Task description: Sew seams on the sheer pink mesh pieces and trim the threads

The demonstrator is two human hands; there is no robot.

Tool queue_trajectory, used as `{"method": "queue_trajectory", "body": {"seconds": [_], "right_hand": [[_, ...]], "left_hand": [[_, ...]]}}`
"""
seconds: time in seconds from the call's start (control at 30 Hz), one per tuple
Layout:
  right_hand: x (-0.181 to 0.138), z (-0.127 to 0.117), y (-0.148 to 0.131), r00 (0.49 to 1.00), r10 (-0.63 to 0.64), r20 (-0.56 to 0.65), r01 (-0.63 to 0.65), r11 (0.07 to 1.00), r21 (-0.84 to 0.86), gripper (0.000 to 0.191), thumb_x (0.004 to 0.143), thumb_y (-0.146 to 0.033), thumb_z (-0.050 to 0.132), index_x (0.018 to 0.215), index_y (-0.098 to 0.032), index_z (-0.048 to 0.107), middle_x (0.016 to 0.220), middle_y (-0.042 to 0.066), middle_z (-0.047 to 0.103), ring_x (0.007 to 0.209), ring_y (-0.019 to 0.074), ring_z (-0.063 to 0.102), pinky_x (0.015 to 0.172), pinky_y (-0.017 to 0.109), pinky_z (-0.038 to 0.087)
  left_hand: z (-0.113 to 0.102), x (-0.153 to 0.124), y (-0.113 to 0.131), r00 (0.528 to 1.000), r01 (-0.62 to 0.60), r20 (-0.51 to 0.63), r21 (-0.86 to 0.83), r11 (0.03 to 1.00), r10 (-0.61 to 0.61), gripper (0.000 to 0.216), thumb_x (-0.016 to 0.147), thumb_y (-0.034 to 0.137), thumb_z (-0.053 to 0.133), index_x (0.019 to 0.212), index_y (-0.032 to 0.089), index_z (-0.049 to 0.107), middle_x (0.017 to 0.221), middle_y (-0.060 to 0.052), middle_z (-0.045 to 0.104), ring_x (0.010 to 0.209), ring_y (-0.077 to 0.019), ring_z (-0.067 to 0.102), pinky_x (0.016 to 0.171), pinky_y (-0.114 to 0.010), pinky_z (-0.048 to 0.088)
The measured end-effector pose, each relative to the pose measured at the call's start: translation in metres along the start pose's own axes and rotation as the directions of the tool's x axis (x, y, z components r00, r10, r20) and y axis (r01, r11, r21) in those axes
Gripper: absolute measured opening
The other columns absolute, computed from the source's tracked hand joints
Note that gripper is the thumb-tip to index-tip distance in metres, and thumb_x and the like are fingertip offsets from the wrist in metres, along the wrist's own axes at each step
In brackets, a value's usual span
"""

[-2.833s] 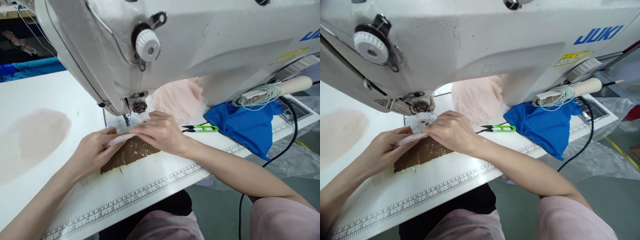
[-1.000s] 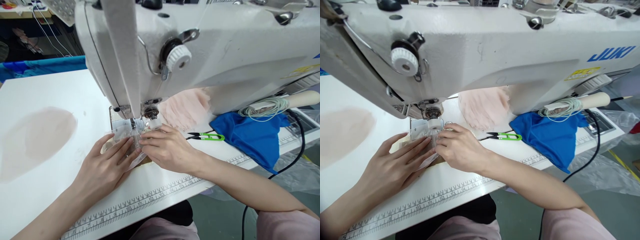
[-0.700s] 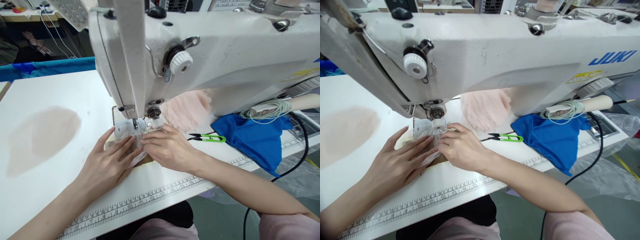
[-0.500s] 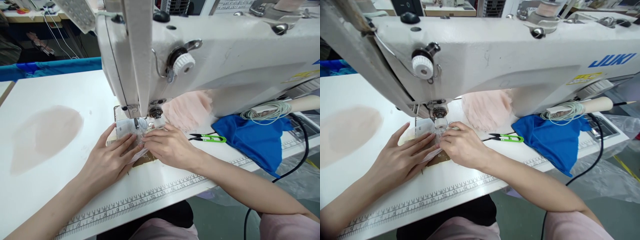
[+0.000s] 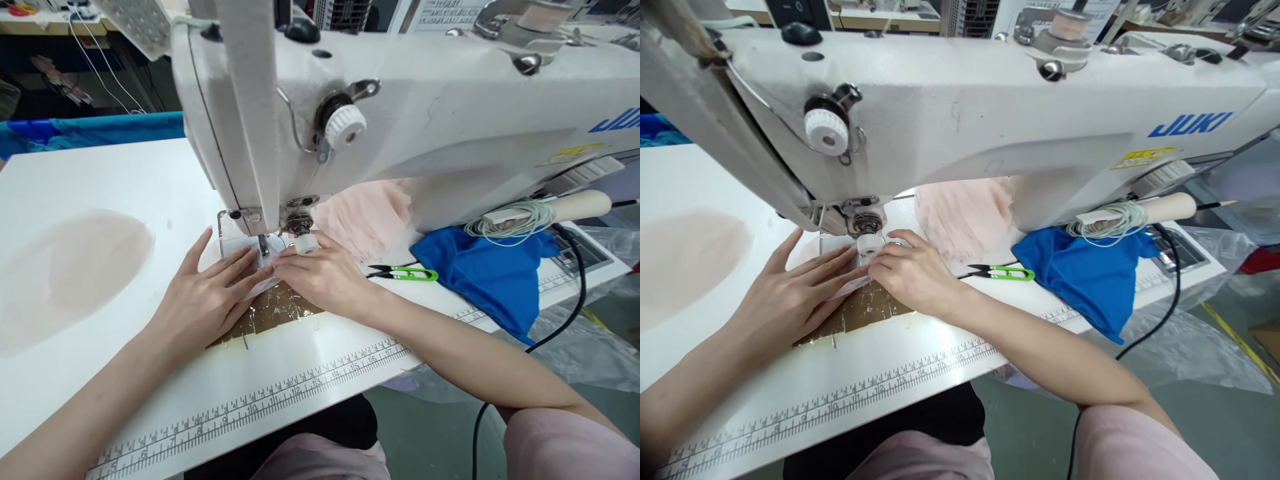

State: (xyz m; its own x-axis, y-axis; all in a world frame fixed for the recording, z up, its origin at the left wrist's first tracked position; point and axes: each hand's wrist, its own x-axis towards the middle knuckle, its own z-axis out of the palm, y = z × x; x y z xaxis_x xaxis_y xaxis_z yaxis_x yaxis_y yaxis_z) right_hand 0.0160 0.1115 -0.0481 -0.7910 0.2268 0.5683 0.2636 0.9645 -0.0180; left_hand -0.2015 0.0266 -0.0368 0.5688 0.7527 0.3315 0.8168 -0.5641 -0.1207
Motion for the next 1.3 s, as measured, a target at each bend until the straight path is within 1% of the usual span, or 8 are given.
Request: {"method": "queue_trajectory", "body": {"seconds": [0.17, 0.27, 0.5, 0.67, 0.87, 1.1, 1.2, 1.3], "right_hand": [[0.001, 0.002, 0.003, 1.0, 0.007, 0.023, -0.007, 0.999, -0.036, 0.028, 0.092, -0.002, 0.048, 0.089, -0.016, 0.071, 0.097, 0.001, 0.077, 0.09, 0.0144, 0.069, 0.097, 0.035, 0.041], [0.001, 0.002, 0.004, 0.999, 0.015, 0.039, -0.013, 0.999, -0.041, 0.029, 0.093, -0.003, 0.046, 0.091, -0.017, 0.071, 0.099, 0.001, 0.077, 0.093, 0.0148, 0.069, 0.097, 0.035, 0.041], [-0.004, 0.009, 0.005, 1.0, 0.012, -0.007, -0.012, 0.996, -0.085, 0.029, 0.093, -0.002, 0.047, 0.084, -0.017, 0.07, 0.094, 0.001, 0.077, 0.089, 0.0138, 0.066, 0.096, 0.033, 0.043], [-0.006, 0.009, 0.007, 0.997, 0.042, 0.068, -0.037, 0.996, -0.081, 0.028, 0.096, -0.006, 0.047, 0.087, -0.016, 0.071, 0.093, 0.003, 0.076, 0.091, 0.0153, 0.066, 0.103, 0.036, 0.042], [-0.004, 0.0, 0.008, 0.98, 0.101, 0.173, -0.094, 0.995, -0.045, 0.034, 0.097, -0.004, 0.04, 0.086, -0.016, 0.07, 0.09, 0.003, 0.074, 0.093, 0.0152, 0.065, 0.107, 0.036, 0.038], [-0.007, -0.004, 0.008, 0.983, 0.071, 0.167, -0.065, 0.997, -0.043, 0.037, 0.093, 0.003, 0.038, 0.082, -0.015, 0.068, 0.087, 0.003, 0.073, 0.092, 0.0172, 0.066, 0.1, 0.035, 0.038], [-0.009, -0.005, 0.007, 0.983, 0.067, 0.174, -0.064, 0.998, -0.024, 0.036, 0.094, 0.002, 0.037, 0.084, -0.015, 0.067, 0.09, 0.004, 0.073, 0.09, 0.0178, 0.066, 0.093, 0.034, 0.04], [-0.01, -0.004, 0.007, 0.982, 0.14, 0.129, -0.141, 0.99, -0.002, 0.035, 0.096, -0.001, 0.033, 0.092, -0.014, 0.066, 0.096, 0.006, 0.072, 0.091, 0.019, 0.066, 0.089, 0.035, 0.042]], "left_hand": [[0.004, 0.001, -0.004, 1.0, 0.014, -0.001, -0.001, 1.0, -0.014, 0.038, 0.098, 0.025, 0.045, 0.134, 0.019, 0.056, 0.129, -0.017, 0.064, 0.119, -0.0293, 0.062, 0.119, -0.061, 0.018], [0.006, 0.001, -0.005, 0.999, 0.04, 0.011, -0.018, 0.999, -0.04, 0.04, 0.098, 0.026, 0.045, 0.137, 0.023, 0.052, 0.131, -0.014, 0.062, 0.121, -0.0283, 0.06, 0.12, -0.061, 0.016], [0.006, 0.001, -0.004, 0.998, 0.055, 0.013, -0.029, 0.998, -0.054, 0.043, 0.097, 0.024, 0.048, 0.14, 0.025, 0.049, 0.131, -0.013, 0.063, 0.122, -0.0282, 0.059, 0.119, -0.06, 0.018], [0.007, 0.003, -0.005, 0.999, 0.035, 0.034, -0.022, 0.999, -0.034, 0.042, 0.098, 0.025, 0.045, 0.141, 0.025, 0.047, 0.136, -0.013, 0.059, 0.124, -0.0275, 0.058, 0.117, -0.063, 0.019], [0.011, 0.006, -0.006, 1.0, 0.015, 0.013, -0.026, 1.0, -0.014, 0.049, 0.097, 0.024, 0.048, 0.146, 0.027, 0.041, 0.137, -0.015, 0.058, 0.122, -0.0325, 0.059, 0.114, -0.065, 0.024], [0.014, 0.008, -0.016, 0.993, 0.083, 0.096, -0.182, 0.98, -0.066, 0.062, 0.096, 0.017, 0.047, 0.147, 0.046, 0.03, 0.157, 0.003, 0.034, 0.14, -0.03, 0.039, 0.119, -0.061, 0.02], [0.01, 0.01, -0.022, 0.976, 0.13, 0.201, -0.236, 0.963, -0.083, 0.07, 0.093, 0.013, 0.05, 0.145, 0.054, 0.027, 0.161, 0.011, 0.022, 0.143, -0.0318, 0.033, 0.12, -0.061, 0.018], [0.007, 0.012, -0.024, 0.954, 0.171, 0.286, -0.258, 0.951, -0.094, 0.075, 0.091, 0.012, 0.051, 0.143, 0.059, 0.024, 0.161, 0.015, 0.018, 0.143, -0.0334, 0.033, 0.12, -0.062, 0.021]]}}
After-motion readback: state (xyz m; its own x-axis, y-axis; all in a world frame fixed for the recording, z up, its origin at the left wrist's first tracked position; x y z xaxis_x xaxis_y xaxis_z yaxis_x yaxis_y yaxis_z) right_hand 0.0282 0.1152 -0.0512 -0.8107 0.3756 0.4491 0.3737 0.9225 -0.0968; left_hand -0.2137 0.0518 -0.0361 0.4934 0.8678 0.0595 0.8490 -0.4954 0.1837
